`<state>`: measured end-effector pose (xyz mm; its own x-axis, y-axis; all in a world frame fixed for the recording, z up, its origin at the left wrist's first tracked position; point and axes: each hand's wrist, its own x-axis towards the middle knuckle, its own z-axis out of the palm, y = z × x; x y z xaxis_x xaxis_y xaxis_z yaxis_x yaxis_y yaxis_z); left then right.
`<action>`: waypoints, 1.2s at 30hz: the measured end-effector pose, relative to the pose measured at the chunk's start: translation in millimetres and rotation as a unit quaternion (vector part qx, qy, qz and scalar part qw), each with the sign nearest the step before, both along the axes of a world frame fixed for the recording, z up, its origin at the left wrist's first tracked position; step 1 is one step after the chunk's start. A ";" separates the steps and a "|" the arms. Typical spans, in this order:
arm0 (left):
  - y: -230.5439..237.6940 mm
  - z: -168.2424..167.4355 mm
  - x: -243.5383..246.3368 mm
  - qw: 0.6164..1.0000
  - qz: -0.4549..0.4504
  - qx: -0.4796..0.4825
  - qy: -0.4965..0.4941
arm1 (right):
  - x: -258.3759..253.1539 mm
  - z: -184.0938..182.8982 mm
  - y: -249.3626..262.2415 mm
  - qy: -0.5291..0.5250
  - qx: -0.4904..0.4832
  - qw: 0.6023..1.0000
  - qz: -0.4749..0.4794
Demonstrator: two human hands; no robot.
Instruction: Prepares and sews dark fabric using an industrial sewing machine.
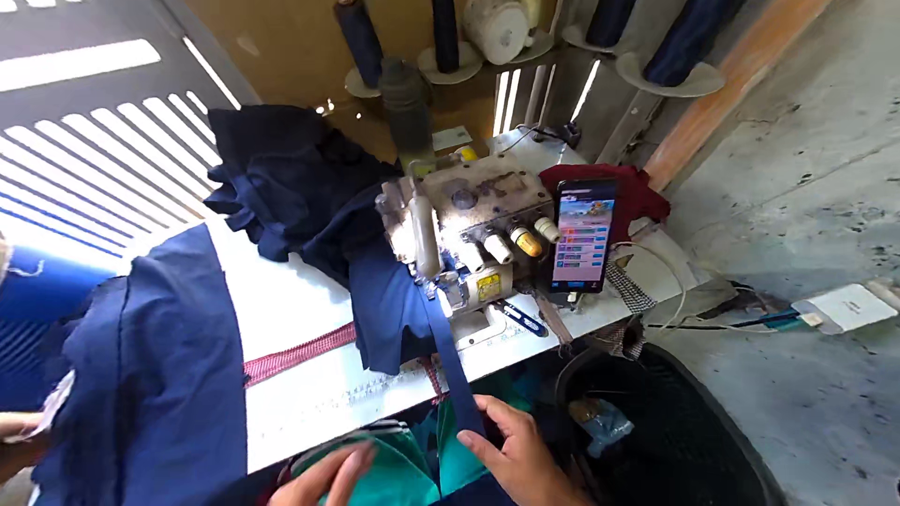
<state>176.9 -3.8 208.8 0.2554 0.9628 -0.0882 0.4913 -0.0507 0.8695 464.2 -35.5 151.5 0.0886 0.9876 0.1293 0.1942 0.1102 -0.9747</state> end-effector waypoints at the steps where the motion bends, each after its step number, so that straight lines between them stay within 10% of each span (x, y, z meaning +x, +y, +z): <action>1: 6.4 -2.1 28.4 0.999 -0.016 0.031 -0.027 | -2.8 -0.8 -2.7 -0.072 0.031 0.997 -0.013; 6: 35.0 -4.7 118.2 0.983 -0.034 -0.042 -0.173 | -0.6 11.7 -15.9 -0.260 0.137 0.955 -0.032; 12: 43.6 -1.8 130.2 0.957 -0.007 -0.123 -0.262 | 17.5 8.0 -14.7 -0.193 0.117 0.973 0.050; 22: 70.9 30.8 97.1 0.787 -0.031 -0.283 -0.548 | 55.5 12.2 47.5 -0.133 0.082 0.975 -0.160; 29: 45.8 0.6 117.6 0.960 -0.029 -0.126 -0.248 | 73.1 16.7 51.3 -0.234 0.006 0.943 -0.238; 36: 41.8 -2.0 116.3 0.950 -0.032 -0.119 -0.288 | 71.8 28.0 55.6 -0.201 0.012 0.958 -0.205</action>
